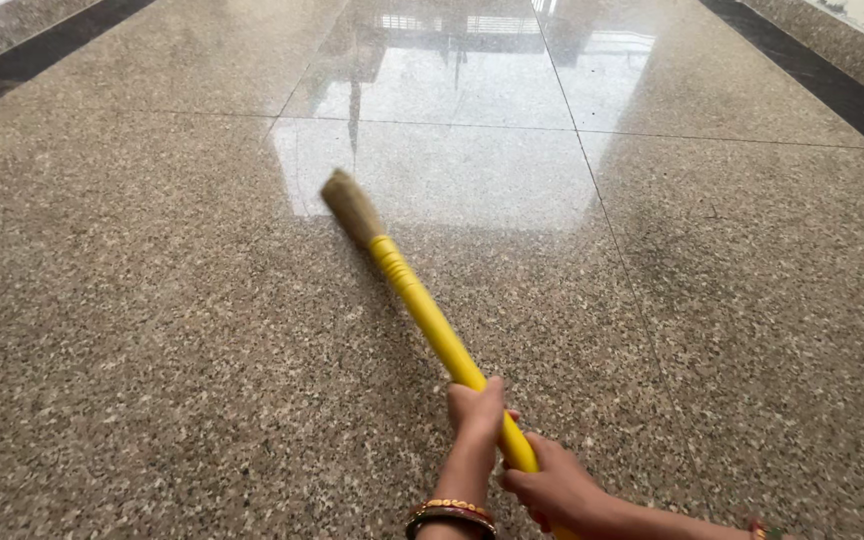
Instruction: The person sweeps the floor using a broom with a yellow handle, moving the broom across the tiled surface.
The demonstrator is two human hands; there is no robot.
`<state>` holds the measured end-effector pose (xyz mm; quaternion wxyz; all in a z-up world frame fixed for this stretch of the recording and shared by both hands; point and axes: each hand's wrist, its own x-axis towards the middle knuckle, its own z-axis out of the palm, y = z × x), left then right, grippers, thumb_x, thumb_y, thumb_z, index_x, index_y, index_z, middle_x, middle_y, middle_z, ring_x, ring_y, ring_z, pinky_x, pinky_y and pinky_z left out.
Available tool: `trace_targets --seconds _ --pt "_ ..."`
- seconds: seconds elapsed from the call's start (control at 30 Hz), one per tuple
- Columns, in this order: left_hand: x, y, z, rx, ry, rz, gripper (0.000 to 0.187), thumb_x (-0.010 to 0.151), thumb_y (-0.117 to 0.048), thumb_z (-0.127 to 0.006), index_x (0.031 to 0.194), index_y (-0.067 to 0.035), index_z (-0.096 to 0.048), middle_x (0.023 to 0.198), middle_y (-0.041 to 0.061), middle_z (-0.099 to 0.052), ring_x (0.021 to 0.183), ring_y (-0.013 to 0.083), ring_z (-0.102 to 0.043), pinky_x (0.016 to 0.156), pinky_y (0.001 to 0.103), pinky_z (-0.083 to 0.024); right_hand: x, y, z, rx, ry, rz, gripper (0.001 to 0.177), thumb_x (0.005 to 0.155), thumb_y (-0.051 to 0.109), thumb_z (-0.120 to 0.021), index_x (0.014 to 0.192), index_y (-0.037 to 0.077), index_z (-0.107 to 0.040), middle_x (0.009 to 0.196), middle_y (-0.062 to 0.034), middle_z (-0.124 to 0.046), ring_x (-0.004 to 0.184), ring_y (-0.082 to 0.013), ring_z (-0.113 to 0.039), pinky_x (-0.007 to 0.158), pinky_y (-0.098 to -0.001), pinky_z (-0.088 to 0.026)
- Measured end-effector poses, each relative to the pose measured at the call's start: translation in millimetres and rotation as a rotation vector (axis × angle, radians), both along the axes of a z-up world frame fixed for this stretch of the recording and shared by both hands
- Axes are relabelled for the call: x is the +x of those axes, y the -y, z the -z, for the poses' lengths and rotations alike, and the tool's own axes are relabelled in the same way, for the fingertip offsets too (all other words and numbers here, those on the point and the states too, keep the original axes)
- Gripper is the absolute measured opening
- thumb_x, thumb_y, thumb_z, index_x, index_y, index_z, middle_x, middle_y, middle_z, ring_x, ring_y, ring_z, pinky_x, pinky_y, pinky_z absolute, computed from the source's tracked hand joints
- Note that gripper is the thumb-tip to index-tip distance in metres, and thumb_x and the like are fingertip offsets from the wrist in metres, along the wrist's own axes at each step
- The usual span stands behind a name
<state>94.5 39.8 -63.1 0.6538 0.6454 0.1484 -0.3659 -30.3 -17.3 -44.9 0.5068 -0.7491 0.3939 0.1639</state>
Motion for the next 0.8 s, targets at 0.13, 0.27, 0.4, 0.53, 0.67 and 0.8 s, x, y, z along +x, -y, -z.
trace_targets --seconds 0.13,0.27,0.4,0.53,0.67,0.8 --pt "-21 6 6 -0.130 0.046 0.110 0.029 0.091 -0.009 -0.067 0.111 0.002 -0.051 0.079 0.011 -0.068 0.057 0.0214 -0.071 0.052 0.033 -0.062 -31 30 64 0.070 0.157 0.005 0.024 0.079 0.013 -0.076 0.097 0.005 -0.062 0.065 -0.0043 -0.060 0.049 -0.0159 -0.057 0.044 -0.0320 -0.046" --pt "-28 4 7 -0.241 -0.019 0.224 0.029 0.093 -0.018 -0.066 0.110 0.003 -0.053 0.079 0.009 -0.066 0.059 0.0233 -0.071 0.050 0.034 -0.061 -44 45 82 0.053 0.111 0.072 0.024 0.077 0.015 -0.080 0.094 0.006 -0.066 0.063 -0.0038 -0.062 0.051 -0.0153 -0.058 0.046 -0.0312 -0.046" --pt "-11 0 -19 -0.315 -0.203 0.108 0.034 0.097 -0.030 -0.062 0.111 0.000 -0.054 0.080 0.011 -0.069 0.062 0.0239 -0.072 0.058 0.036 -0.064 -51 47 42 0.102 0.031 0.175 0.029 0.076 0.020 -0.082 0.093 0.003 -0.065 0.058 -0.0067 -0.056 0.045 -0.0198 -0.052 0.043 -0.0347 -0.041" --pt "-4 16 -36 -0.316 -0.496 -0.041 0.041 0.099 -0.042 -0.061 0.111 -0.004 -0.053 0.080 0.009 -0.063 0.063 0.0245 -0.066 0.065 0.042 -0.061 -77 50 4 -0.119 -0.072 0.007 0.030 0.078 0.027 -0.083 0.090 0.006 -0.066 0.061 -0.0046 -0.059 0.052 -0.0178 -0.055 0.052 -0.0356 -0.044" --pt "-54 42 -31 -0.199 -0.373 -0.335 0.036 0.096 -0.034 -0.066 0.102 0.000 -0.061 0.077 0.010 -0.069 0.061 0.0227 -0.069 0.064 0.039 -0.059 -120 61 -29 -0.347 -0.025 -0.160 0.028 0.075 0.027 -0.083 0.095 0.011 -0.073 0.065 -0.0036 -0.069 0.062 -0.0167 -0.063 0.062 -0.0377 -0.052" --pt "-146 60 -22 -0.305 -0.317 -0.408 0.030 0.094 -0.028 -0.064 0.099 0.000 -0.058 0.075 0.014 -0.070 0.061 0.0244 -0.070 0.062 0.041 -0.061 -172 98 -81 -0.429 -0.135 -0.316 0.030 0.076 0.029 -0.077 0.103 0.016 -0.074 0.072 -0.0040 -0.076 0.066 -0.0208 -0.073 0.067 -0.0382 -0.057"
